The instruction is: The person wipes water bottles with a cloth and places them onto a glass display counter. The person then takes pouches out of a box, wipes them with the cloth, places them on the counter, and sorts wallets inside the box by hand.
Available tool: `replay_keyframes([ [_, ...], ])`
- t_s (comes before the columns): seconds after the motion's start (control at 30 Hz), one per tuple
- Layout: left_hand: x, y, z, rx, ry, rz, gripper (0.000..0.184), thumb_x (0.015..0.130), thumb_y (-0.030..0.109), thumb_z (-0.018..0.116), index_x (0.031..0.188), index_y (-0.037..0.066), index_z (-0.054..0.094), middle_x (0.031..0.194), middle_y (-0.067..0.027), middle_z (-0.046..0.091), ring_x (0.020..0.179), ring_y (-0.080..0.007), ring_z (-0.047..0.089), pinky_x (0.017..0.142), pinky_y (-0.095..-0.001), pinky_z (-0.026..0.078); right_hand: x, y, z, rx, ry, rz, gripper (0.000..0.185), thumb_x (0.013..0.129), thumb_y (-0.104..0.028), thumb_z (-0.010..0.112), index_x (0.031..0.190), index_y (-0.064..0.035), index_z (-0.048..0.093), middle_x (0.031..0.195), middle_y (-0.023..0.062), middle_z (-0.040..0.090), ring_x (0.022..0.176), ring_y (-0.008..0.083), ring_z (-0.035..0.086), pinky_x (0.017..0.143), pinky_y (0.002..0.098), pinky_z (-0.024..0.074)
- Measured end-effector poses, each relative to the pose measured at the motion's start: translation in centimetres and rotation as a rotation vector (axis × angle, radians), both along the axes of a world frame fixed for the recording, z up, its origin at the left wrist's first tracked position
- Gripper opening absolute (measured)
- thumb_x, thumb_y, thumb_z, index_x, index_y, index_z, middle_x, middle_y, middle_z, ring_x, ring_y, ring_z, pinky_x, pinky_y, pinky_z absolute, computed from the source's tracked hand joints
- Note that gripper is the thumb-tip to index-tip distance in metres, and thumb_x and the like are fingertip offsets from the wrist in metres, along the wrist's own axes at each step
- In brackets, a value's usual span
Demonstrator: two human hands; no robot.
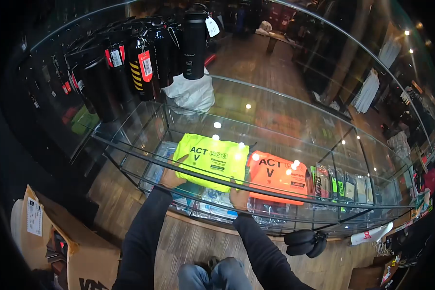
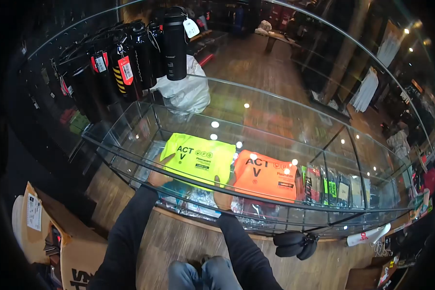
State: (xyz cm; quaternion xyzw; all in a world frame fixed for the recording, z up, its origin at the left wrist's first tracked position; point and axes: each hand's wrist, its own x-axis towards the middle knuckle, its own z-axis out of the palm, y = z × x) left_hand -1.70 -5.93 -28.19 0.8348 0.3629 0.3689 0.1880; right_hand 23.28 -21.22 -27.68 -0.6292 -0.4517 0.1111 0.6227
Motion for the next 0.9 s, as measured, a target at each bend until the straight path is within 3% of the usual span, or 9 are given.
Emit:
replay_keyframes([
  [0.13, 2.1, 0.7, 0.6, 0.061, -0.003, -0.021, 0.068, 0.065, 0.017, 0.082, 0.13, 0.018, 0.063, 0.134, -0.0213, 0.05, 0.121, -0.0426, 0.052, 0.104, -0.0474, 0.044, -0.4, -0.8, 1.6, -0.227, -0.424, 0.013, 0.09, 0.081, -0.021, 0.074, 0.151, 0.0019, 0.022, 0.139, 0.0383, 0.035, 0.127, 0.054, 0.04, 0.105, 0.0561, 0.0352],
  [0.23, 2.9, 0.5, 0.6, 0.091, 0.021, 0.013, 0.061, 0.07, 0.017, 0.08, 0.128, 0.019, 0.065, 0.135, -0.0222, 0.052, 0.121, -0.0432, 0.053, 0.104, -0.0479, 0.044, -2.0, -1.6, 2.4, -0.322, -0.747, -0.015, 0.088, 0.075, -0.028, 0.079, 0.151, -0.0149, 0.038, 0.141, 0.0451, 0.026, 0.127, 0.0585, 0.036, 0.106, 0.0602, 0.0327],
  [0.27, 2.9, 0.8, 0.8, 0.091, -0.013, -0.029, 0.06, 0.07, 0.016, 0.08, 0.128, 0.019, 0.065, 0.135, -0.0226, 0.052, 0.122, -0.0436, 0.052, 0.104, -0.048, 0.044, -1.4, -1.0, 0.6, -0.354, -0.78, -0.06, 0.068, 0.079, -0.026, 0.074, 0.143, -0.0208, 0.052, 0.14, 0.0413, 0.03, 0.126, 0.0573, 0.037, 0.105, 0.0595, 0.0342],
  [0.37, 3.8, 0.9, -0.1, 0.114, -0.121, -0.141, 0.057, 0.072, 0.015, 0.078, 0.127, 0.019, 0.065, 0.137, -0.0242, 0.05, 0.122, -0.0441, 0.052, 0.103, -0.0486, 0.044, 0.8, -0.3, -0.8, -0.337, -0.822, -0.114, 0.046, 0.086, -0.015, 0.062, 0.132, -0.0208, 0.063, 0.131, 0.0331, 0.04, 0.118, 0.0523, 0.045, 0.101, 0.057, 0.0385],
  [0.47, 4.4, -0.9, 0.7, 0.007, 0.006, -0.037, 0.054, 0.076, 0.015, 0.074, 0.13, 0.019, 0.064, 0.142, -0.0245, 0.045, 0.129, -0.0452, 0.045, 0.108, -0.0503, 0.038, 1.7, -1.2, -1.0, -0.367, -0.866, -0.111, 0.047, 0.086, -0.013, 0.062, 0.132, -0.0207, 0.063, 0.129, 0.0329, 0.042, 0.115, 0.0505, 0.047, 0.098, 0.0558, 0.0402],
  [0.6, 4.8, -0.9, -1.1, 0.036, -0.1, -0.11, 0.072, 0.068, 0.006, 0.073, 0.137, 0.024, 0.059, 0.141, -0.0245, 0.045, 0.13, -0.0461, 0.043, 0.111, -0.0518, 0.035, 3.1, -1.9, -1.7, -0.39, -0.794, -0.075, 0.057, 0.076, -0.018, 0.073, 0.132, -0.0205, 0.063, 0.125, 0.0296, 0.047, 0.115, 0.0469, 0.049, 0.096, 0.0515, 0.0436],
  [0.67, 5.0, -1.2, -2.0, -0.023, -0.112, -0.14, 0.072, 0.069, 0.004, 0.072, 0.137, 0.022, 0.059, 0.138, -0.0256, 0.049, 0.129, -0.0464, 0.043, 0.11, -0.0525, 0.035, 3.8, -2.6, -2.2, -0.468, -0.844, -0.08, 0.065, 0.074, 0.0, 0.066, 0.137, -0.018, 0.058, 0.132, 0.0321, 0.046, 0.119, 0.048, 0.049, 0.09, 0.0501, 0.0492],
  [0.83, 6.1, -1.5, -2.4, 0.049, -0.145, -0.141, 0.054, 0.074, 0.01, 0.072, 0.128, 0.017, 0.067, 0.127, -0.0293, 0.055, 0.117, -0.0479, 0.05, 0.103, -0.0534, 0.04, 4.8, -3.3, -2.9, -0.405, -0.827, -0.111, 0.062, 0.077, 0.003, 0.061, 0.133, -0.023, 0.063, 0.123, 0.0253, 0.049, 0.112, 0.0435, 0.052, 0.092, 0.0481, 0.0475],
  [0.9, 5.9, -2.0, -1.3, -0.023, -0.072, -0.149, 0.064, 0.072, 0.011, 0.074, 0.134, 0.021, 0.063, 0.131, -0.0301, 0.05, 0.119, -0.0487, 0.047, 0.108, -0.0531, 0.037, 4.9, -3.3, -3.1, -0.422, -0.81, -0.12, 0.06, 0.075, 0.005, 0.061, 0.129, -0.0217, 0.066, 0.122, 0.0254, 0.05, 0.113, 0.0435, 0.052, 0.093, 0.0475, 0.0471],
])
